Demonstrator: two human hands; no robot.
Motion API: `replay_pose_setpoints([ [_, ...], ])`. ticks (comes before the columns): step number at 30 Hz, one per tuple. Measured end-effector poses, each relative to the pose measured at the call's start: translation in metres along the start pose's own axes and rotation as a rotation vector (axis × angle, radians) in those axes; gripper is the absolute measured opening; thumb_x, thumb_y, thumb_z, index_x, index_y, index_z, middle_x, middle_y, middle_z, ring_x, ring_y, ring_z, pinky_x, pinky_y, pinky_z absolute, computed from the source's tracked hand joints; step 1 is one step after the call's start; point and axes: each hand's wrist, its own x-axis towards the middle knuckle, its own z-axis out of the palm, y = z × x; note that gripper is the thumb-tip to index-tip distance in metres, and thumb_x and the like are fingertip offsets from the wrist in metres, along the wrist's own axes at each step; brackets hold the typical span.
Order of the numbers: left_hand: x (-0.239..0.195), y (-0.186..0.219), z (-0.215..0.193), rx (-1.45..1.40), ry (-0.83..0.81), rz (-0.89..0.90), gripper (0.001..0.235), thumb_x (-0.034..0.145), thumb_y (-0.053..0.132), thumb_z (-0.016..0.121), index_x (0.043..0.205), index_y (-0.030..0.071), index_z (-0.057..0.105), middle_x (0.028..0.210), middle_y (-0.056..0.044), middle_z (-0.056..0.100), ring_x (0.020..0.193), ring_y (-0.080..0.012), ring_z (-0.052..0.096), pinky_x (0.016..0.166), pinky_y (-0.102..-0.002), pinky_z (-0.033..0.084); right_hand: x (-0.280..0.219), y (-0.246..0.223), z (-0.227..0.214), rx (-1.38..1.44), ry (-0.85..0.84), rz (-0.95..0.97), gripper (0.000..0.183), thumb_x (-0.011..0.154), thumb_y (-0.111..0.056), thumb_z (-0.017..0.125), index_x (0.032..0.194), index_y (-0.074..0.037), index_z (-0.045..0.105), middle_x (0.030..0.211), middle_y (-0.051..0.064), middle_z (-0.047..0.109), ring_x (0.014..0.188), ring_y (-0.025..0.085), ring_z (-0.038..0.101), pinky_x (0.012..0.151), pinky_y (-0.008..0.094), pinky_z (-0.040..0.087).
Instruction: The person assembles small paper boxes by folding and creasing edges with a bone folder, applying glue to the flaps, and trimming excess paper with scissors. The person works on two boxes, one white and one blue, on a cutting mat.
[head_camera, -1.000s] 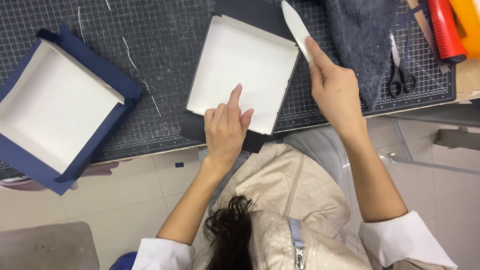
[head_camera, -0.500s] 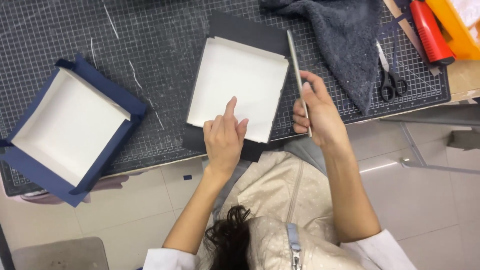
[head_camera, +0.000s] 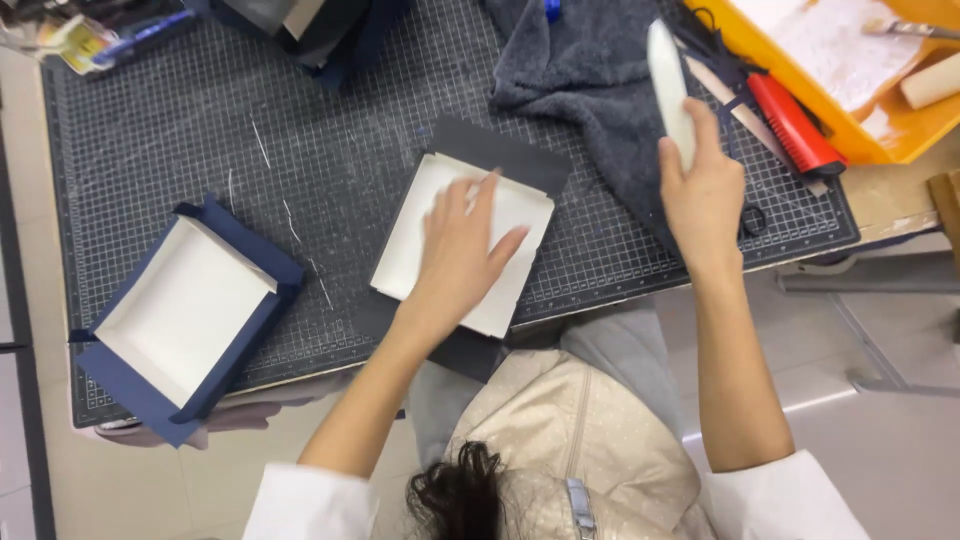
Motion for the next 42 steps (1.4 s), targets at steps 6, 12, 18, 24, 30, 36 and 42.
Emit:
replay_pose_setpoints([
  [6, 0.191, -0.012, 0.112, 0.353, 0.272, 0.046, 0.084, 0.061, 0.076, 0.087, 0.105, 0.012, 0.055, 0.106, -0.006, 0.057, 0.098, -0.0287, 0.055, 0.077, -0.044, 0.049, -0.004, 0.016, 0.053, -0.479, -0.004, 0.116, 0.050, 0.105, -0.037, 0.053, 0.151, -0.023, 0.043, 0.081, 0.014, 0.067, 0.061, 0.042, 0.067, 0.047, 0.057, 0.051],
  [12, 0.218, -0.016, 0.133, 0.042, 0.066, 0.060, 0.027, 0.081, 0.003, 0.076, 0.075, 0.007, 0.050, 0.082, -0.012, 0.060, 0.072, -0.0358, 0.063, 0.056, -0.049, 0.050, -0.004, 0.018, 0.062, -0.547, 0.061, 0.116, 0.053, 0.107, -0.037, 0.055, 0.155, -0.025, 0.037, 0.081, 0.010, 0.060, 0.050, 0.037, 0.063, 0.040, 0.052, 0.049],
  [18, 0.202, -0.003, 0.115, -0.125, 0.043, -0.032, 0.028, 0.063, -0.016, 0.049, 0.064, 0.011, 0.043, 0.067, -0.005, 0.052, 0.057, -0.0258, 0.053, 0.047, -0.040, 0.037, -0.007, 0.020, 0.062, -0.533, 0.054, 0.112, 0.050, 0.110, -0.037, 0.056, 0.154, -0.022, 0.036, 0.079, 0.011, 0.061, 0.046, 0.034, 0.062, 0.038, 0.048, 0.050],
  [24, 0.107, -0.037, 0.038, 0.025, 0.007, 0.332, 0.087, 0.092, 0.017, 0.078, 0.158, 0.018, 0.022, 0.162, -0.020, 0.027, 0.151, -0.0396, 0.030, 0.121, -0.052, 0.031, -0.010, 0.021, 0.063, -0.479, 0.094, 0.099, 0.048, 0.111, -0.038, 0.053, 0.150, -0.013, 0.041, 0.087, 0.014, 0.064, 0.053, 0.039, 0.066, 0.040, 0.052, 0.049],
  [30, -0.004, -0.095, -0.030, -0.013, -0.373, -0.310, 0.101, 0.094, 0.064, 0.052, 0.160, 0.026, -0.016, 0.155, -0.020, -0.040, 0.143, -0.0484, -0.036, 0.110, -0.074, -0.014, -0.012, 0.020, 0.060, -0.291, 0.171, 0.111, 0.038, 0.106, -0.020, 0.054, 0.139, -0.006, 0.040, 0.101, 0.022, 0.070, 0.067, 0.052, 0.066, 0.047, 0.064, 0.043],
  [36, -0.019, -0.094, -0.033, -0.325, -0.288, -0.320, 0.077, 0.100, -0.006, 0.032, 0.157, 0.022, -0.011, 0.170, -0.008, -0.006, 0.155, -0.0340, -0.013, 0.108, -0.070, -0.018, -0.019, 0.020, 0.030, 1.252, 0.217, 0.464, 0.030, 0.102, -0.042, 0.055, 0.093, -0.014, 0.046, 0.062, -0.005, 0.034, 0.048, 0.007, 0.033, 0.044, 0.024, 0.034],
  [42, 0.004, -0.087, -0.097, -0.257, -0.205, -0.059, 0.078, 0.099, -0.007, 0.041, 0.156, 0.013, -0.008, 0.166, -0.023, 0.022, 0.152, -0.0378, 0.025, 0.123, -0.041, 0.014, -0.056, -0.021, -0.016, 0.933, -0.235, -0.014, 0.038, 0.109, -0.003, 0.046, 0.146, 0.006, 0.042, 0.116, 0.016, 0.054, 0.087, 0.023, 0.061, 0.076, 0.033, 0.059],
])
